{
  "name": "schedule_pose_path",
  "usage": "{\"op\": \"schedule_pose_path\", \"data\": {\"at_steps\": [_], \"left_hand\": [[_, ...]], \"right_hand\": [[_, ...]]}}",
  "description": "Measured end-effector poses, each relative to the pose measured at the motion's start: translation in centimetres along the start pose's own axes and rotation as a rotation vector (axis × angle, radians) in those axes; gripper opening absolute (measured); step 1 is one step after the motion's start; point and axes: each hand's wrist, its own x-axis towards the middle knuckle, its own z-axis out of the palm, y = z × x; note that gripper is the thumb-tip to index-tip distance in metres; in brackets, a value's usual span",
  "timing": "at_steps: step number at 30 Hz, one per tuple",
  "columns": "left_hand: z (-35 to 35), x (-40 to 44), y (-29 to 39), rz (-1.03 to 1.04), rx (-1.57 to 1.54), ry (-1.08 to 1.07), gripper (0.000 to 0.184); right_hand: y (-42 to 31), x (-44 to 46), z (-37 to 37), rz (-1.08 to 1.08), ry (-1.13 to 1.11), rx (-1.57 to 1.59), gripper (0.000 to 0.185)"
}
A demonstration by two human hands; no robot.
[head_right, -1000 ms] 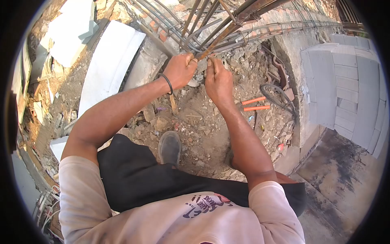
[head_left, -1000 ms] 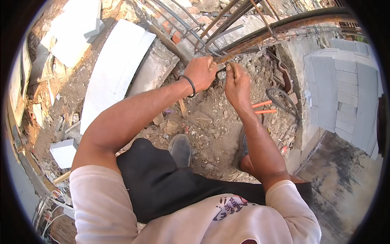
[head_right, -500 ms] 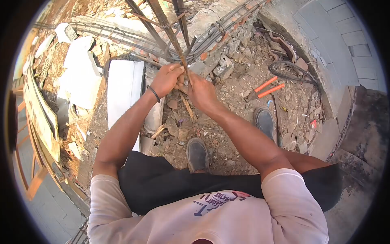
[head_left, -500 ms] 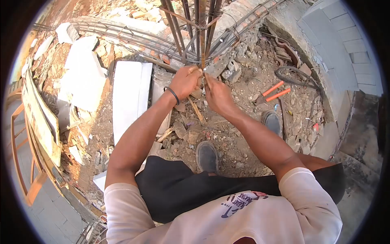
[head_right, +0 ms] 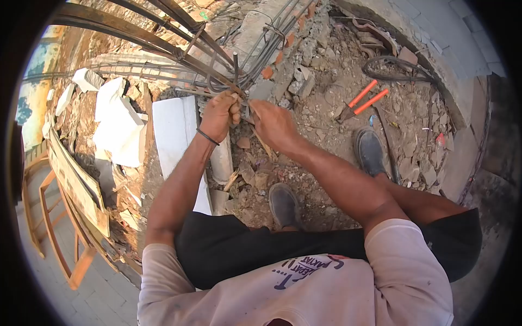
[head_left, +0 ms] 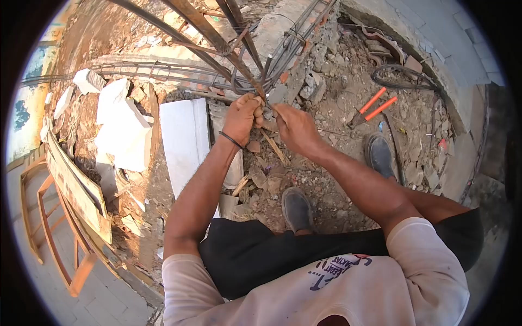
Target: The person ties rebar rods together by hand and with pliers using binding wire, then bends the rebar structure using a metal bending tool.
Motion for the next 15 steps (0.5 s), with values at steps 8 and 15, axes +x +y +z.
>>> {"op": "schedule_pose_path", "data": {"at_steps": [8, 15], "left_hand": [[1.3, -0.9, -0.4, 0.049, -0.017, 0.067, 0.017], [-0.4, -0.2, -0.4, 0.138, 0.244, -0.048, 0.027]], "right_hand": [[0.6, 0.5, -1.2, -0.041, -0.031, -0.051, 0.028], [-0.8, 0.0, -0.9, 0.069, -0.076, 0.049, 0.023]]}}
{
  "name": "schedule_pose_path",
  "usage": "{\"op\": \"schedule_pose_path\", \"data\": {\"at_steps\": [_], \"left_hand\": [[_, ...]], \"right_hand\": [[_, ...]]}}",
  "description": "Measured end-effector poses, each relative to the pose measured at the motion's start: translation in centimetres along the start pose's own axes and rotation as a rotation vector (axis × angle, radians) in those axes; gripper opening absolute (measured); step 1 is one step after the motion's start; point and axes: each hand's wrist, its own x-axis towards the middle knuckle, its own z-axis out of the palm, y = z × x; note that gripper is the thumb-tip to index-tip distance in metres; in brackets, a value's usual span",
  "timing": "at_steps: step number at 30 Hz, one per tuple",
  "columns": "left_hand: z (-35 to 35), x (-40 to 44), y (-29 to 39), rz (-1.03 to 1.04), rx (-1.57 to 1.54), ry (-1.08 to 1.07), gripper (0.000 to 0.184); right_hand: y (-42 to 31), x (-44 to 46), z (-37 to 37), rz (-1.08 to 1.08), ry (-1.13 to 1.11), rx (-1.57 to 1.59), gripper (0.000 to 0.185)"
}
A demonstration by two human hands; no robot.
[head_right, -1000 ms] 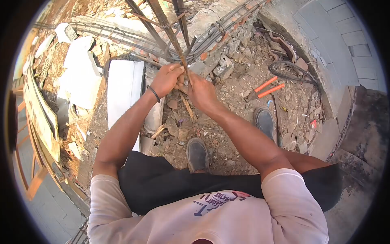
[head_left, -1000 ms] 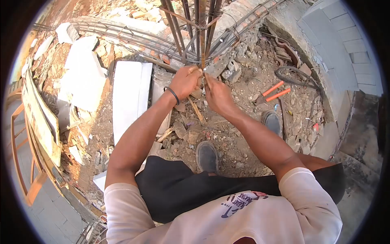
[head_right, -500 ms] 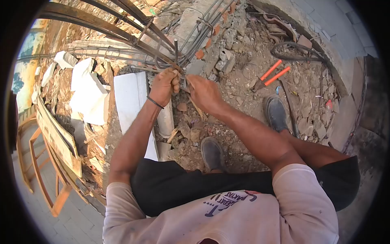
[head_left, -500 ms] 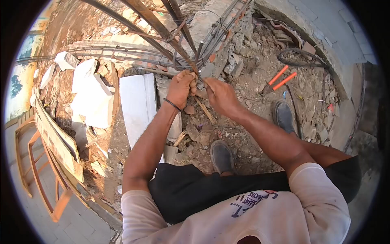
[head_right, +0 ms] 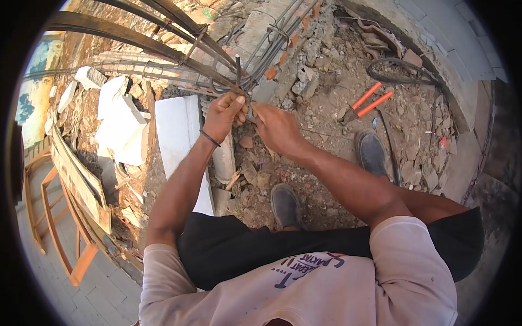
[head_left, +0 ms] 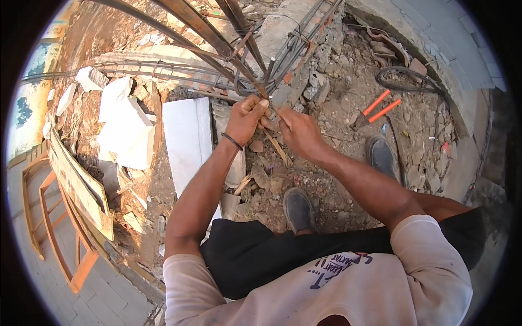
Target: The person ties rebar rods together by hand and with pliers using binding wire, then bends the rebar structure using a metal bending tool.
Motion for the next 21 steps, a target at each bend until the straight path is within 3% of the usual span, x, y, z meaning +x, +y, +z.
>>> {"op": "schedule_pose_path", "data": {"at_steps": [6, 9, 11, 13, 16, 19, 21], "left_hand": [[0.5, 0.1, 0.0, 0.06, 0.18, 0.096, 0.026], [1.1, 0.3, -0.1, -0.012, 0.044, 0.121, 0.023], [2.2, 0.3, 0.5, -0.177, -0.25, 0.216, 0.02], [2.8, 0.2, 1.0, -0.208, -0.27, 0.25, 0.018], [3.0, 0.1, 1.7, -0.26, -0.302, 0.297, 0.014], [2.8, 0.2, 1.1, -0.261, -0.325, 0.278, 0.014], [2.5, 0.3, 0.4, -0.242, -0.336, 0.257, 0.014]], "right_hand": [[-0.9, 0.5, 0.3, 0.045, -0.069, -0.044, 0.01], [-2.2, 0.5, -1.2, 0.045, -0.122, -0.061, 0.01], [-2.0, 0.8, -2.1, 0.047, -0.129, -0.067, 0.011], [-1.0, 1.7, -3.0, -0.136, -0.113, -0.171, 0.01], [-0.2, 2.9, -3.5, -0.197, -0.015, -0.21, 0.008], [0.6, 3.9, -3.4, -0.16, 0.072, -0.195, 0.008], [1.2, 4.2, -3.2, -0.089, 0.017, -0.169, 0.008]]}}
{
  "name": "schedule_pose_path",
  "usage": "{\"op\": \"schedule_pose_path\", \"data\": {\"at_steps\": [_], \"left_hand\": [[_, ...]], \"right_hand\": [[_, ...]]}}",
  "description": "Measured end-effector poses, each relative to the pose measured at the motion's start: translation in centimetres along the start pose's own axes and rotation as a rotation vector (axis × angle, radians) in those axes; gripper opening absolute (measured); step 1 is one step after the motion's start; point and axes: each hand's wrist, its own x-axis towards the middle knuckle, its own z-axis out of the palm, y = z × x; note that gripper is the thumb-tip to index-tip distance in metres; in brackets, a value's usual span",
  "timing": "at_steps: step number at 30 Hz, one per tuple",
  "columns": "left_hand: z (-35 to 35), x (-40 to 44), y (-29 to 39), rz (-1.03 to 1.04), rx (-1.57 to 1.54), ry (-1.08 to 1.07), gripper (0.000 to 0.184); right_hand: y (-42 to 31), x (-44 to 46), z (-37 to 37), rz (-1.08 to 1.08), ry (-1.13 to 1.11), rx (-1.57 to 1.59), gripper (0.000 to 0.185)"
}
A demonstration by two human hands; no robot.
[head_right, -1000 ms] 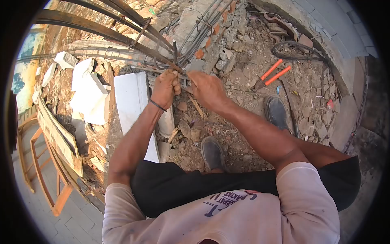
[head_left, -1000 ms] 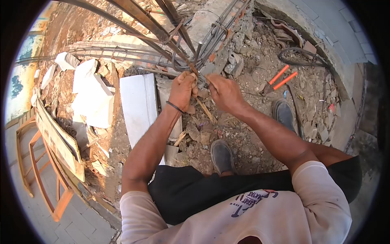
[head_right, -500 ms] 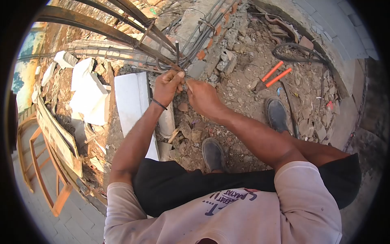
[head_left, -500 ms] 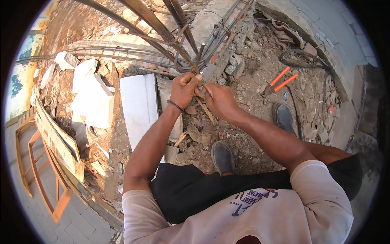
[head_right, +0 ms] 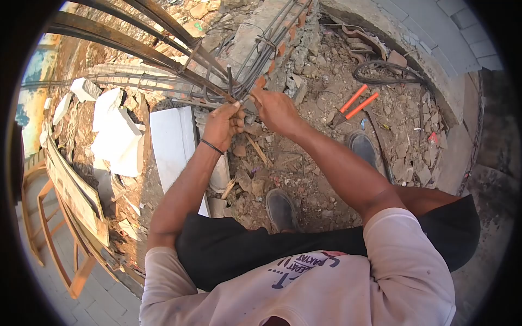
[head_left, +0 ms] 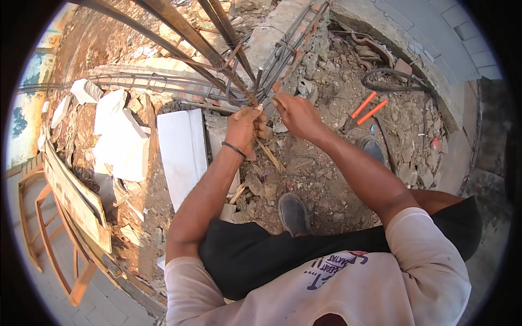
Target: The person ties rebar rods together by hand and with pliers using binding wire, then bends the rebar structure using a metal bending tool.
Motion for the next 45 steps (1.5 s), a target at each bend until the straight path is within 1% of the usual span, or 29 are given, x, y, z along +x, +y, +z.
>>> {"op": "schedule_pose_path", "data": {"at_steps": [2, 4, 6, 7, 9, 10, 12, 14, 15, 17, 19, 21, 22, 24, 25, 26, 27, 29, 31, 32, 33, 35, 36, 38, 39, 41, 42, 44, 45], "left_hand": [[-0.6, 0.5, -0.3, 0.112, 0.132, -0.061, 0.016], [-0.8, 0.3, -0.5, 0.153, 0.17, -0.052, 0.018], [-0.9, 0.8, -0.9, 0.285, 0.285, -0.042, 0.022], [-1.1, 1.3, -1.2, 0.282, 0.275, -0.073, 0.022], [-0.9, 1.5, -1.7, 0.335, 0.413, 0.029, 0.024], [-0.2, 1.4, -2.2, 0.336, 0.407, 0.008, 0.024], [0.9, 1.2, -3.0, 0.302, 0.079, 0.062, 0.018], [2.2, 0.1, -2.3, 0.244, -0.039, 0.049, 0.016], [2.5, -0.5, -2.2, 0.19, -0.154, 0.047, 0.014], [2.2, -0.4, -2.7, 0.166, -0.163, 0.014, 0.013], [1.7, -0.4, -2.8, 0.168, -0.175, 0.004, 0.014], [1.8, -1.2, -2.7, 0.139, -0.189, -0.056, 0.019], [1.6, -1.4, -2.5, 0.166, -0.205, -0.016, 0.019], [1.6, -1.5, -2.2, 0.168, 0.035, 0.02, 0.02], [1.3, -0.9, -2.7, 0.176, 0.028, 0.046, 0.02], [1.0, -0.1, -3.3, 0.29, 0.183, 0.077, 0.019], [0.8, 0.3, -3.6, 0.4, 0.341, 0.107, 0.019], [1.4, -0.1, -3.4, 0.408, 0.359, 0.112, 0.017], [2.6, -0.6, -4.0, 0.58, 0.383, 0.316, 0.018], [2.6, -0.9, -4.0, 0.473, 0.22, 0.248, 0.026], [2.6, -1.2, -4.0, 0.473, 0.216, 0.254, 0.026], [2.7, -1.9, -3.9, 0.478, 0.172, 0.27, 0.035], [2.6, -2.0, -3.8, 0.478, 0.169, 0.271, 0.035], [2.2, -2.3, -3.6, 0.489, 0.32, 0.242, 0.039], [2.0, -2.2, -3.8, 0.492, 0.316, 0.245, 0.039], [1.5, -1.6, -4.3, 0.505, 0.321, 0.214, 0.043], [1.4, -1.8, -4.1, 0.508, 0.32, 0.218, 0.043], [1.5, -2.1, -3.7, 0.531, 0.387, 0.224, 0.043], [1.5, -2.1, -3.7, 0.534, 0.387, 0.223, 0.043]], "right_hand": [[0.6, 0.0, 1.1, 0.071, -0.06, 0.028, 0.009], [1.1, -0.9, 3.7, 0.133, -0.145, 0.243, 0.011], [0.7, -2.3, 5.6, 0.182, -0.141, 0.453, 0.013], [0.0, -2.6, 4.5, 0.198, -0.126, 0.43, 0.013], [-0.9, -2.8, 1.9, 0.376, -0.429, 0.587, 0.019], [-0.6, -2.9, 0.5, 0.387, -0.416, 0.574, 0.019], [0.6, -3.4, -2.2, 0.542, -0.615, 0.651, 0.021], [6.4, -4.2, -5.3, 0.149, -0.391, 0.011, 0.019], [11.3, -5.1, -6.2, 0.072, -0.296, -0.296, 0.027], [15.6, -6.4, -10.5, 0.158, -0.603, -0.802, 0.041], [18.6, -8.4, -12.1, -0.028, -0.681, -1.052, 0.041], [21.8, -9.7, -11.8, -0.166, -0.646, -0.977, 0.04], [23.0, -9.6, -11.4, -0.237, -0.692, -1.011, 0.037], [23.5, -8.8, -11.0, -0.34, -0.746, -1.042, 0.034], [23.1, -8.2, -11.1, -0.271, -0.843, -1.018, 0.032], [22.7, -7.8, -11.4, -0.195, -0.935, -0.995, 0.031], [22.5, -7.6, -11.7, -0.216, -0.934, -0.996, 0.031], [21.7, -6.9, -12.4, -0.282, -0.933, -0.939, 0.016], [19.9, -6.1, -12.5, -0.291, -0.893, -0.904, 0.019], [18.7, -6.0, -12.6, -0.275, -0.857, -0.866, 0.021], [17.2, -5.8, -12.6, -0.281, -0.861, -0.867, 0.021], [13.6, -5.4, -11.9, -0.084, -0.737, -0.577, 0.022], [12.2, -5.4, -11.2, -0.086, -0.738, -0.579, 0.022], [9.3, -5.4, -9.4, -0.014, -0.645, -0.324, 0.021], [7.0, -5.3, -8.7, -0.018, -0.646, -0.328, 0.021], [2.4, -4.8, -7.2, 0.519, -0.716, 0.29, 0.013], [1.9, -4.8, -5.9, 0.514, -0.717, 0.29, 0.013], [2.1, -5.1, -2.8, 0.651, -0.595, 0.576, 0.013], [2.0, -5.2, -1.6, 0.649, -0.593, 0.575, 0.013]]}}
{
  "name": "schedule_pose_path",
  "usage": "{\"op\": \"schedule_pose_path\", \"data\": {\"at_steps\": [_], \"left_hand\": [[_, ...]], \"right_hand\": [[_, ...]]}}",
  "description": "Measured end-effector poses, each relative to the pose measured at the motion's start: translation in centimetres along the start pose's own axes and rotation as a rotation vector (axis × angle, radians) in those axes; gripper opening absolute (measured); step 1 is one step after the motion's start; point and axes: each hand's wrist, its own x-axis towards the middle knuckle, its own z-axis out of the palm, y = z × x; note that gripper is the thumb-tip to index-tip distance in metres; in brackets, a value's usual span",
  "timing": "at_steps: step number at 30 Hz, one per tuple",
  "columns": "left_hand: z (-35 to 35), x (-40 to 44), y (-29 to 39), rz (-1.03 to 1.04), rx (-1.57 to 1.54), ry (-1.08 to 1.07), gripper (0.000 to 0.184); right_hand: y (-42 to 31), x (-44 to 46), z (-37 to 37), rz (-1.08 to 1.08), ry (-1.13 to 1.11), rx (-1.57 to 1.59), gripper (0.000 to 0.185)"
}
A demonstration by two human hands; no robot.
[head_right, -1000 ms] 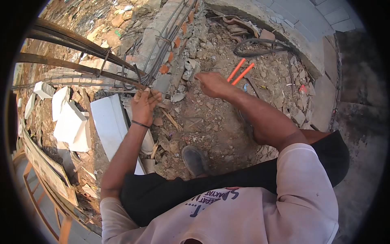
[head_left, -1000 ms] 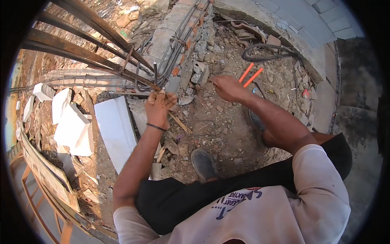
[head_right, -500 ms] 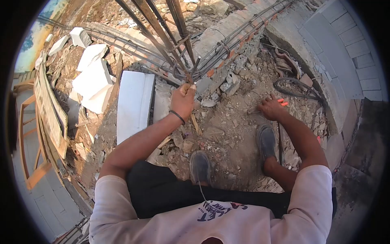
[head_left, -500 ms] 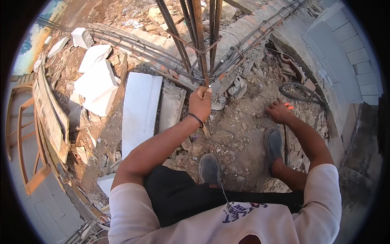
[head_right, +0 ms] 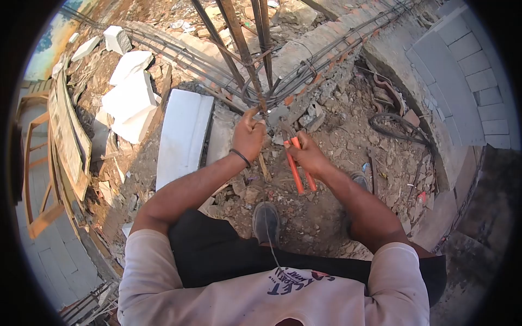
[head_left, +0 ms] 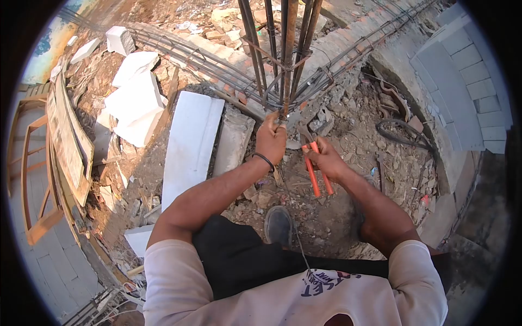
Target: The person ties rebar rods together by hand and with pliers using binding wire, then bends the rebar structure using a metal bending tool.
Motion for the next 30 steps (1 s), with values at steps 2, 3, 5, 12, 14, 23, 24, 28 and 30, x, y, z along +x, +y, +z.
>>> {"op": "schedule_pose_path", "data": {"at_steps": [2, 3, 5, 12, 14, 23, 24, 28, 30], "left_hand": [[0.0, 0.1, -0.2, 0.003, -0.029, 0.019, 0.043], [0.0, 0.2, -0.3, 0.005, -0.03, 0.019, 0.043], [0.0, 0.2, -0.5, 0.088, 0.062, 0.063, 0.042], [-0.2, 0.1, 0.0, 0.058, 0.038, 0.04, 0.043], [-0.2, 0.2, -0.4, 0.029, -0.029, 0.01, 0.045], [-0.3, 0.3, -0.4, 0.033, -0.03, -0.017, 0.046], [-0.3, 0.3, -0.4, 0.033, -0.03, -0.017, 0.046], [-0.1, 0.3, -0.9, 0.021, -0.073, -0.018, 0.043], [0.1, -0.3, -0.7, 0.0, -0.095, -0.042, 0.042]], "right_hand": [[0.3, 0.8, 1.4, -0.138, 0.034, 0.181, 0.017], [0.2, 0.9, 1.8, -0.139, 0.035, 0.18, 0.017], [0.0, 0.9, 2.4, -0.218, 0.059, 0.038, 0.02], [-3.7, -1.2, 2.6, -0.038, 0.16, -0.354, 0.023], [-2.7, -0.4, 2.1, -0.097, 0.111, -0.287, 0.03], [-5.2, -0.9, 0.9, -0.076, -0.028, -0.314, 0.03], [-5.6, -1.4, 1.0, -0.076, -0.028, -0.314, 0.03], [-5.3, -1.7, 2.2, -0.179, 0.166, -0.614, 0.028], [-3.8, -1.1, 2.4, -0.241, 0.242, -0.664, 0.027]]}}
